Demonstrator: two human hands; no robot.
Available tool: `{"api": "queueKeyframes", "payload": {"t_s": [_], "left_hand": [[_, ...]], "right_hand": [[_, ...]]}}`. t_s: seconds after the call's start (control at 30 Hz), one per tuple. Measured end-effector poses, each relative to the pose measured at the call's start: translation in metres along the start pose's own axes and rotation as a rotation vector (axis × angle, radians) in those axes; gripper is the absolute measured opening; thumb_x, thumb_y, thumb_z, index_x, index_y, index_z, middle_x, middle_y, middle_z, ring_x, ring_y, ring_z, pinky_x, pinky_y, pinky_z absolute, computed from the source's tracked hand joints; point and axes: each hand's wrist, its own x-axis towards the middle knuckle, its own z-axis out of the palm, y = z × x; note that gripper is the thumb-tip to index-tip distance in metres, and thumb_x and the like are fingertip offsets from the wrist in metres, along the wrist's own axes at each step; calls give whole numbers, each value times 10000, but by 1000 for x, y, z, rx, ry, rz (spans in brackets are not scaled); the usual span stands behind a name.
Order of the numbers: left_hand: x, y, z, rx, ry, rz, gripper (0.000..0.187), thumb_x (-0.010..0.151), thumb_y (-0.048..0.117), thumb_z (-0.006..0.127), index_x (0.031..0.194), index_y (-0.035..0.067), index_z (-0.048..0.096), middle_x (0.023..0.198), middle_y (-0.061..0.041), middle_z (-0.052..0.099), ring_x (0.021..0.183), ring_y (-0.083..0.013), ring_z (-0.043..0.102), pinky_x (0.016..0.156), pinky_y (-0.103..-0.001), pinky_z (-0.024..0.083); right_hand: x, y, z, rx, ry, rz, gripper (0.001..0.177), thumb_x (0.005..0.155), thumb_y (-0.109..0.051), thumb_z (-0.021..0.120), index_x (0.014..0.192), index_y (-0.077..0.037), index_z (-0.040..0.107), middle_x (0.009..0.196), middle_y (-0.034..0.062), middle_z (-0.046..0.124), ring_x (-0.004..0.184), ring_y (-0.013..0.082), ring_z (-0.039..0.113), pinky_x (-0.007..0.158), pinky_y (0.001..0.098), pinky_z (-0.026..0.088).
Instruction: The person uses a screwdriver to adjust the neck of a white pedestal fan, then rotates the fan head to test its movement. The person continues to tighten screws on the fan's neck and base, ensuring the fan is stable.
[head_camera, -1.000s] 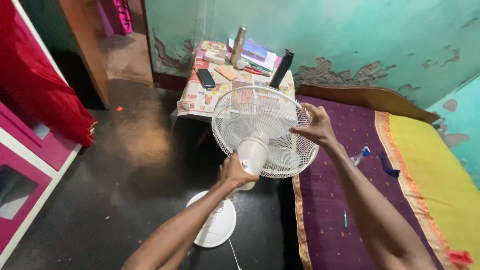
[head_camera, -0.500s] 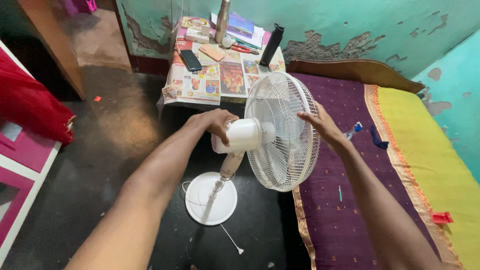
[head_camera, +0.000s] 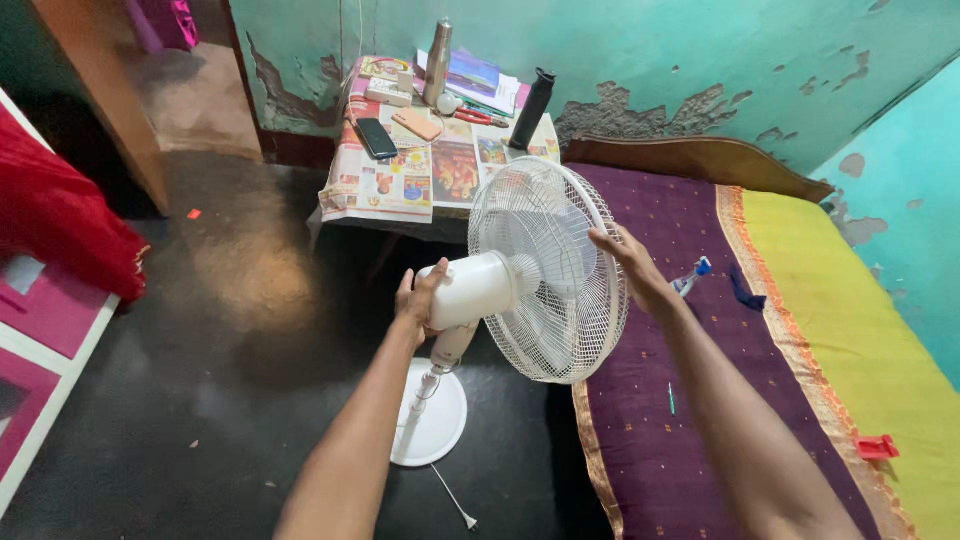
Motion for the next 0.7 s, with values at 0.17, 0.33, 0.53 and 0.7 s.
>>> {"api": "queueKeyframes", "payload": {"t_s": [0.17,0.33,0.53,0.7], "left_hand": [[34,-23,35,143,238,213,699,805,659,692,1246,123,614,1172,-153,714,1022,-300,726,825,-474,598],[81,12,41,140,25,22,579,780,499,692,1170,72,668,1122,-178,718,970,-331,754,806,-522,640],[170,29,52,426,-39,280,547,829,546,645,1143,113,763,1102,-148,785,1038,-295,751,913,-436,573],[226,35,26,305,-4,595,486,898,496,640,1208,142,758,1166,-146,788,1130,-299,737,986,-405,548]], "right_hand": [[-1,-6,-10,41,-3,21,1072,719,-726,621,1510,-40,393,1528,270,392,1454,470,330,1116,763,261],[-51,-19,16,161,107,90,1056,727,-715,617,1499,-23,410,1462,304,491,1379,481,477,1082,758,366],[-70,-22,39,247,109,261,1000,726,-624,681,1459,22,468,1329,308,661,1239,463,657,980,710,496],[-65,-19,68,129,112,345,1186,756,-614,753,1599,-58,133,1387,299,593,1282,442,622,1005,669,583]]}}
